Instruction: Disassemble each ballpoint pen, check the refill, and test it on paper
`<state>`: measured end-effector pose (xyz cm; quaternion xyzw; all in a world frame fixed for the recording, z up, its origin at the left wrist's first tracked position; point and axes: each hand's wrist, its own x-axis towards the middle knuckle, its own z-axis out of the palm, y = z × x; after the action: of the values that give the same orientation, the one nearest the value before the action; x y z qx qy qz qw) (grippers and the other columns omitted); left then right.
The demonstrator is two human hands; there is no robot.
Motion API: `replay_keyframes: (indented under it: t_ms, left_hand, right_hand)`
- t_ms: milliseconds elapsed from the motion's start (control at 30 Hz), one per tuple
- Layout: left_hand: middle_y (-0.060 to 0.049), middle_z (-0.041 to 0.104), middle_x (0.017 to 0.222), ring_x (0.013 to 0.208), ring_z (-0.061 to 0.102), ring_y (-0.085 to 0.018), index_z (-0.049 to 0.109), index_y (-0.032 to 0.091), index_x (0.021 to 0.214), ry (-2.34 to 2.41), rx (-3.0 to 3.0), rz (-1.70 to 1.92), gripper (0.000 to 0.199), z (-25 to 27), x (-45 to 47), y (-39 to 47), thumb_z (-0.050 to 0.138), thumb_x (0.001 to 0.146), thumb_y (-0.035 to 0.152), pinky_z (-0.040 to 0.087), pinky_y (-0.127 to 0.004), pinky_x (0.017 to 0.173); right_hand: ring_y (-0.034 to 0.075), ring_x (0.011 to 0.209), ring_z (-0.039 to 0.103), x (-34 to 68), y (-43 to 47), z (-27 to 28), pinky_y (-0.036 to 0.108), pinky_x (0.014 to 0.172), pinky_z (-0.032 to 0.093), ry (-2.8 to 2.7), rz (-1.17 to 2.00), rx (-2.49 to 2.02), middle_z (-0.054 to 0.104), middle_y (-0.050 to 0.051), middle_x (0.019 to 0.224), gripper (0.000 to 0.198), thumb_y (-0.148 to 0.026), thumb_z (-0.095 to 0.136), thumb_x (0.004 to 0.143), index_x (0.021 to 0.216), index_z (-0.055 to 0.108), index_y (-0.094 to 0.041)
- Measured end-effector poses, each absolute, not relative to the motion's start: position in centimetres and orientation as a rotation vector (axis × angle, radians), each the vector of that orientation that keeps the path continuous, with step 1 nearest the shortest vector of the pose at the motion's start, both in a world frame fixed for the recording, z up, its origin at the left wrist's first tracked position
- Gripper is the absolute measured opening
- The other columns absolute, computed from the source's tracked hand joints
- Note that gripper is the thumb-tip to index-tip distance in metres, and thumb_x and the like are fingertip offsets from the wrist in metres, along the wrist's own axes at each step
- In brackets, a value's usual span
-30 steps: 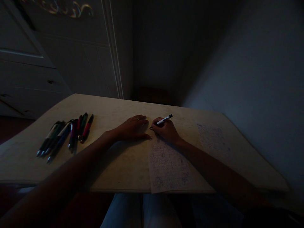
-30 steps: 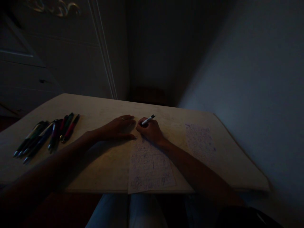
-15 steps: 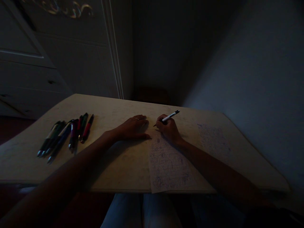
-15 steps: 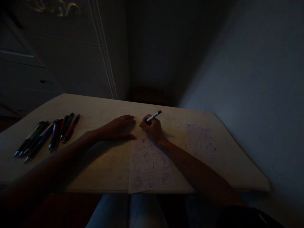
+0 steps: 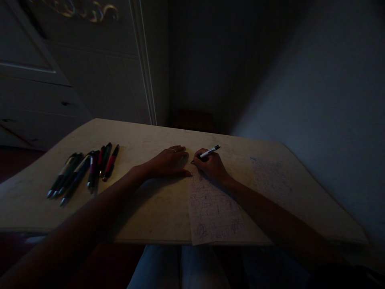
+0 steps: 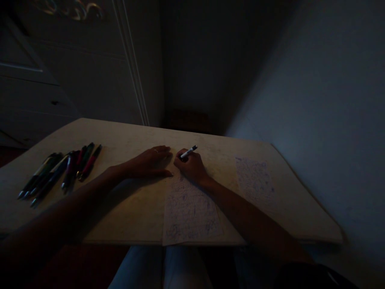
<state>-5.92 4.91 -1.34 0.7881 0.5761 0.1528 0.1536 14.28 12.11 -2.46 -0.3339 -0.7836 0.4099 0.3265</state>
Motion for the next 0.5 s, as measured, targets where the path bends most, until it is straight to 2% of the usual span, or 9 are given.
replay_keyframes:
  t_ms: [167,500]
  left_hand:
    - [-0.015,0.042,0.153,0.142,0.036,-0.036,0.053,0.021,0.136,1.654,2.270,0.434,0.080,-1.45,-5.95,4.98,0.060,0.076,0.073,0.031,-0.051,0.117]
    - [-0.016,0.041,0.153,0.143,0.035,-0.035,0.051,0.019,0.138,1.635,2.273,0.438,0.082,-1.36,-5.98,4.92,0.060,0.077,0.074,0.030,-0.051,0.117]
  right_hand:
    - [0.012,0.055,0.052,14.36,12.09,-2.42,0.025,0.053,0.041,-2.036,1.152,-0.881,0.060,-0.002,0.061,0.010,-0.028,0.065,0.072,0.071,0.063,-0.019]
    - [0.011,0.055,0.048,14.31,12.11,-2.30,0.023,0.051,0.038,-1.987,1.075,-0.891,0.054,-0.004,0.058,0.009,-0.025,0.064,0.068,0.066,0.057,-0.020]
